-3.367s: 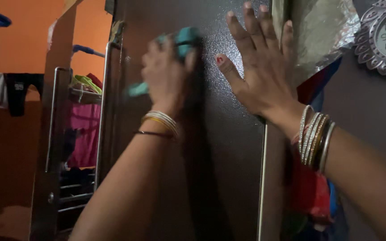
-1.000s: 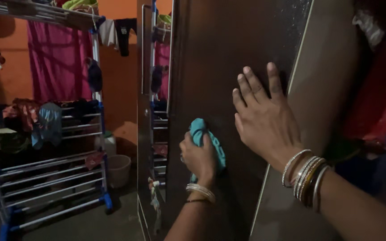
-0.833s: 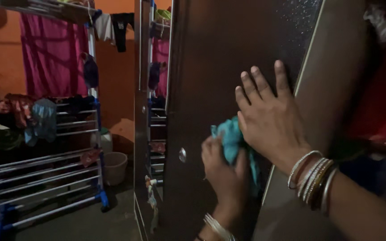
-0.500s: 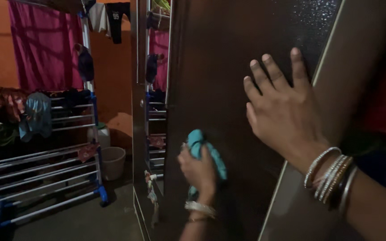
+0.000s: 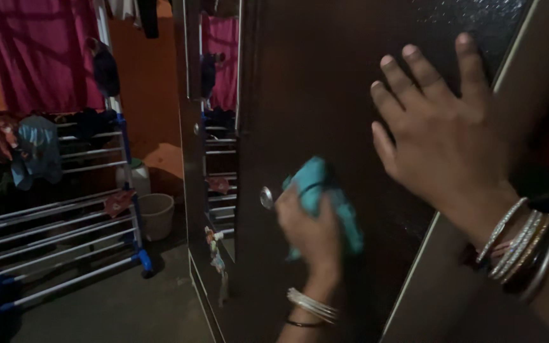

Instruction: The person retrieves a cloth from a drawer and wipes the exterior surfaces of a dark wooden cabinet and wardrobe. They clean the drawer front, side panels, and door surfaces using a teal cloth.

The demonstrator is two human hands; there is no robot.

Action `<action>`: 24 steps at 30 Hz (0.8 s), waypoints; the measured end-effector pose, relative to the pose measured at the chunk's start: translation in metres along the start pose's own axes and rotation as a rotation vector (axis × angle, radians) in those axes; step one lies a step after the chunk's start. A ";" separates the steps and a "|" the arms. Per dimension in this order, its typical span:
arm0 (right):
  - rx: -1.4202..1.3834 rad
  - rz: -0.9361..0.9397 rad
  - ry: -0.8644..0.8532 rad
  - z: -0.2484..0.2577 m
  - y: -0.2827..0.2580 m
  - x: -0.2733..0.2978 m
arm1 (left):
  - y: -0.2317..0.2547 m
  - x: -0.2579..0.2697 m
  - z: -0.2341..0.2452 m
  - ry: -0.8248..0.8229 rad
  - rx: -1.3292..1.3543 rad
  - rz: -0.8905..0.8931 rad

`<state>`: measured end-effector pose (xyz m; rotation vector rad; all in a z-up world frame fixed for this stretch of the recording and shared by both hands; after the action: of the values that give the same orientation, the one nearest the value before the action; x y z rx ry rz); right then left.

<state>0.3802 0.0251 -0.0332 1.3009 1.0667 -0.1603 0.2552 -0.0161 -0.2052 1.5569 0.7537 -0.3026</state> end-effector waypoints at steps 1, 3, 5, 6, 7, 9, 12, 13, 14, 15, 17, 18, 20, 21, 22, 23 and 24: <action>-0.023 -0.005 0.018 0.000 0.001 0.000 | 0.015 0.011 -0.006 -0.046 0.016 -0.068; -0.106 -0.014 0.098 -0.005 -0.001 0.005 | 0.026 0.036 -0.014 -0.105 0.079 -0.194; -0.261 -0.037 0.143 -0.008 0.001 0.009 | 0.025 0.056 -0.011 -0.135 0.163 -0.314; -0.378 -0.053 0.147 -0.008 0.003 0.012 | 0.017 0.063 -0.004 -0.149 0.156 -0.331; -0.495 -0.070 0.152 -0.009 0.003 0.014 | 0.005 0.065 0.006 -0.164 0.150 -0.348; -0.559 -0.098 0.163 -0.012 0.004 0.017 | -0.018 0.062 0.017 -0.202 0.118 -0.208; -0.613 -0.118 0.177 -0.018 0.004 0.022 | -0.033 0.053 0.021 -0.209 0.023 0.119; -0.625 -0.120 0.181 -0.019 0.004 0.023 | -0.029 0.047 0.016 -0.169 -0.010 0.121; -0.615 -0.116 0.185 -0.021 0.004 0.024 | -0.021 0.038 0.008 -0.126 -0.041 0.118; -0.604 -0.112 0.188 -0.021 0.004 0.024 | -0.010 0.033 -0.001 -0.117 0.006 0.011; -0.588 -0.103 0.181 -0.021 0.002 0.024 | 0.010 0.038 -0.012 -0.105 0.056 -0.155; -0.575 -0.103 0.174 -0.021 0.002 0.024 | 0.016 0.039 -0.016 -0.106 0.065 -0.223; -0.573 -0.091 0.170 -0.019 0.003 0.023 | 0.016 0.042 -0.016 -0.093 0.126 -0.367; -0.585 -0.078 0.173 -0.017 0.002 0.022 | 0.008 0.041 -0.011 -0.081 0.179 -0.444; -0.546 -0.065 0.174 -0.016 0.004 0.019 | -0.002 0.036 -0.005 -0.069 0.235 -0.525; -0.512 -0.054 0.169 -0.014 0.005 0.018 | -0.018 0.023 -0.003 -0.095 0.230 -0.346; -0.431 -0.040 0.159 -0.012 0.004 0.015 | -0.034 0.015 -0.001 -0.123 0.221 -0.167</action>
<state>0.3847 0.0430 -0.0400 0.9130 1.1856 0.1407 0.2449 -0.0123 -0.2409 1.6678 0.7749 -0.6169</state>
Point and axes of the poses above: each hand's wrist, its own x-axis away from the middle knuckle, its own z-axis out of the back of the hand, y = z × x, the point moved 2 cm from there along -x, towards the middle knuckle, and after that the axes turned 5 degrees about -x, right-handed, at the moved point
